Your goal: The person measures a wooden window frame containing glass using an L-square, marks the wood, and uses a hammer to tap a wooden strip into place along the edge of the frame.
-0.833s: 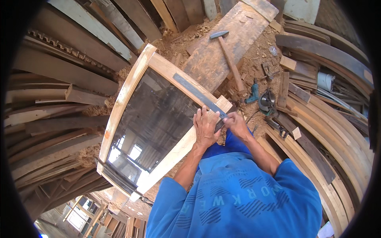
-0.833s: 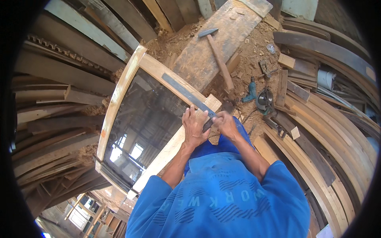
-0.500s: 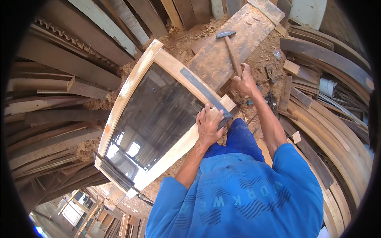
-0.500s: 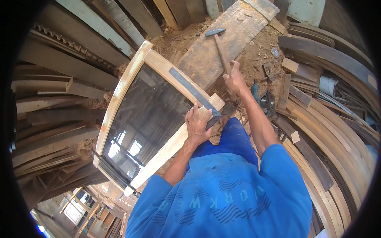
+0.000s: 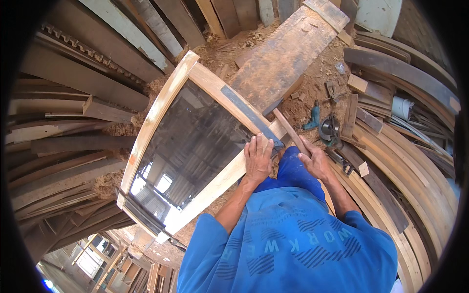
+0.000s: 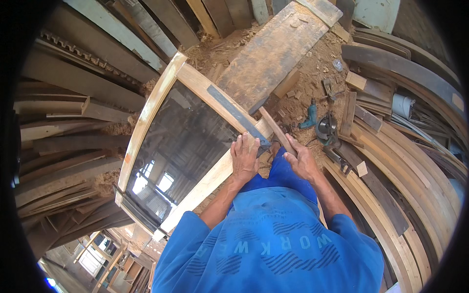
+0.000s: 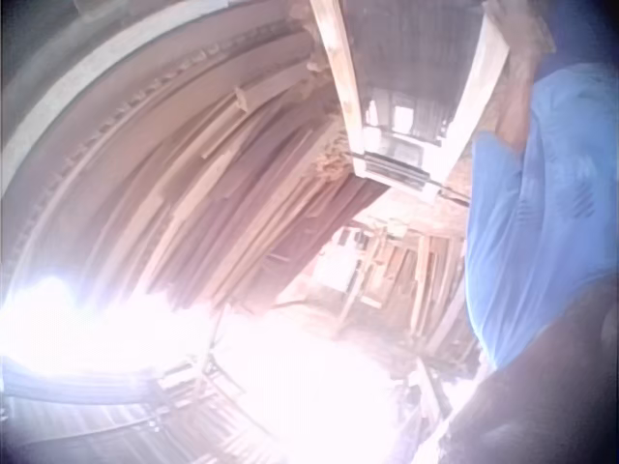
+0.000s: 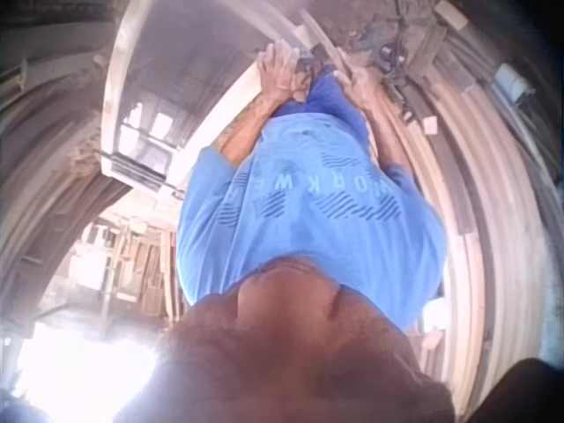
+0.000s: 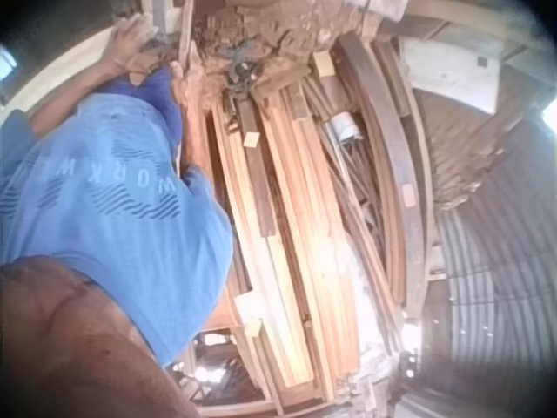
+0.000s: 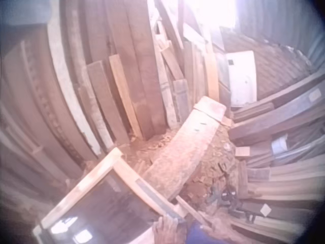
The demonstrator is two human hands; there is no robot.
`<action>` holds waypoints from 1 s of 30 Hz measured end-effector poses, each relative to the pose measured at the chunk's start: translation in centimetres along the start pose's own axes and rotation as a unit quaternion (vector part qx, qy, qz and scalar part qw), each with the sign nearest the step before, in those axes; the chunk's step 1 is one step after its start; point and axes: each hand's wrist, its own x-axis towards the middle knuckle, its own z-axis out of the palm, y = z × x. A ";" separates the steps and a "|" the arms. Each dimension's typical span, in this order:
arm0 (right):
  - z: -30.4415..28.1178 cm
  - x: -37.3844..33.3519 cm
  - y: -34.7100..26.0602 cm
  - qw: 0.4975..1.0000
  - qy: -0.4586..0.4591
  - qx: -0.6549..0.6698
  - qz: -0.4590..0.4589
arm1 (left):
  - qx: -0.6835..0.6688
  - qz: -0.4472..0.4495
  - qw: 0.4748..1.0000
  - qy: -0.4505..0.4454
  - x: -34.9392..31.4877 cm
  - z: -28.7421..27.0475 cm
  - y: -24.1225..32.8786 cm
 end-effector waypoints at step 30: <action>3.9 3.9 0.2 0.976 0.154 0.067 0.140 | -0.046 0.001 0.999 -0.018 1.7 -1.6 -0.6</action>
